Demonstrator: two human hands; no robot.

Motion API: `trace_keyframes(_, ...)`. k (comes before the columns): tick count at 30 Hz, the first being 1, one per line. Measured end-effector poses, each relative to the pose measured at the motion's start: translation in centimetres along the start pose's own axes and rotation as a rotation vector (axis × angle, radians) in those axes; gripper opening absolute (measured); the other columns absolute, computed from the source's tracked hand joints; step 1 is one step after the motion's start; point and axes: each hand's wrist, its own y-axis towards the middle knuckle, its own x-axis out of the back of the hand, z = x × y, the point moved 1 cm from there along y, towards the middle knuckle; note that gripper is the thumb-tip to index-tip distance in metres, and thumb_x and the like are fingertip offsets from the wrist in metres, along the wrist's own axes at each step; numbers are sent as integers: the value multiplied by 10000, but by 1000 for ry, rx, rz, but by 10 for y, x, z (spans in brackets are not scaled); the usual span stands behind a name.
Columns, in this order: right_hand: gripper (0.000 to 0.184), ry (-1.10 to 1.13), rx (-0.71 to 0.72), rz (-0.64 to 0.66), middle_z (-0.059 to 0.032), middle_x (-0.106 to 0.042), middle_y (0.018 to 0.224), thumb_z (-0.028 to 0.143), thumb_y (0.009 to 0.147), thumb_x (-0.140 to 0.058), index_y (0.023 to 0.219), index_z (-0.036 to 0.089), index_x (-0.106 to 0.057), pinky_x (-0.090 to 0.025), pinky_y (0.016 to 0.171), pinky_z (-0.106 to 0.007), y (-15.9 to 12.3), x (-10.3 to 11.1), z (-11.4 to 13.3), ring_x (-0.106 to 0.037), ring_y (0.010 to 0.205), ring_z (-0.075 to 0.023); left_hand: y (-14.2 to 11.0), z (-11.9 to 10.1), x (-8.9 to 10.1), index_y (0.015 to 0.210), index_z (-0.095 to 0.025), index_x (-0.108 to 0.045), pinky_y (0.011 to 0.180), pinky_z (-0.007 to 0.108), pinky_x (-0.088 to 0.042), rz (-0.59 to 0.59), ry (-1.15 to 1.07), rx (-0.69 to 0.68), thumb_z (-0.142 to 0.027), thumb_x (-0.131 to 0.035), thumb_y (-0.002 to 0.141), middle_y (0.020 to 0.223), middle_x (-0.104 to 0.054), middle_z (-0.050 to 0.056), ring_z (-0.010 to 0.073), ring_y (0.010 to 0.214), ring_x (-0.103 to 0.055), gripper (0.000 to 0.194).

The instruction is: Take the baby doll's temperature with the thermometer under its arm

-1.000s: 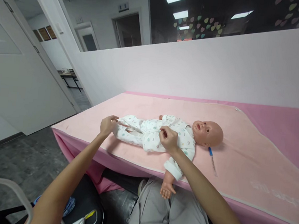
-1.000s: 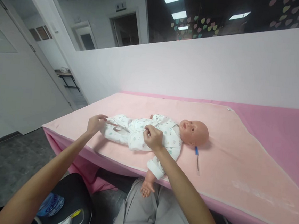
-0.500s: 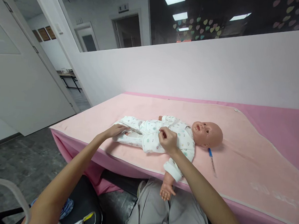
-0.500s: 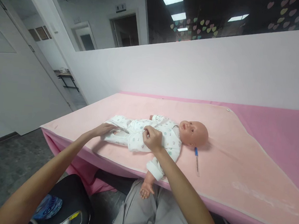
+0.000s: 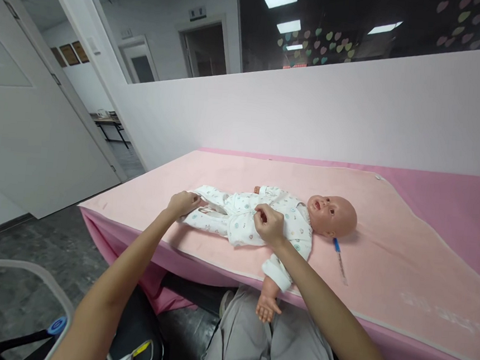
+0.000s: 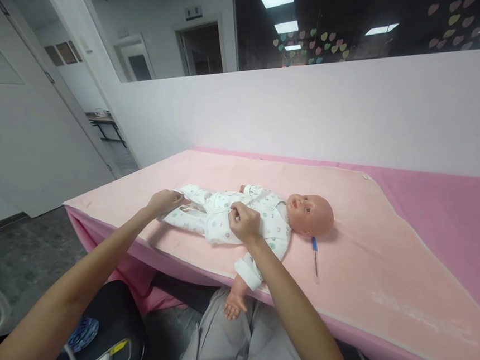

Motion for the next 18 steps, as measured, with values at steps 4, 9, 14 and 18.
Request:
trace_keyframes(4,162,-8,0,1,57,-475,483,69,700,-424,696,180,-542,-315,446,-188,1,0,0,-413,412,-64,13,-6,5,1033,-147,-576,750,338,-407,-88,128,-14,-507,-480,739,990,-625,156,294,956,-565,475)
trace_keyframes(9,166,-22,-22,25,50,-502,499,83,710,-411,697,186,-541,-321,451,-191,0,0,-1,-441,430,-70,25,-24,9,1222,-249,-464,862,325,-365,-47,76,-337,-463,-580,699,1179,-563,98,259,1064,-518,577)
trace_keyframes(14,165,-35,-65,71,42,-522,513,109,721,-398,703,190,-540,-338,465,-197,-1,0,-1,-451,440,-77,23,-21,23,1054,-231,-582,710,287,-384,-102,91,-269,-318,-467,789,948,-640,83,238,869,-591,302)
trace_keyframes(18,166,-35,-74,75,40,-522,510,112,719,-395,691,190,-540,-334,462,-197,-1,0,-1,-449,436,-77,13,5,37,1056,-198,-597,768,334,-371,-269,140,-283,-169,-375,816,1020,-618,124,256,938,-561,328)
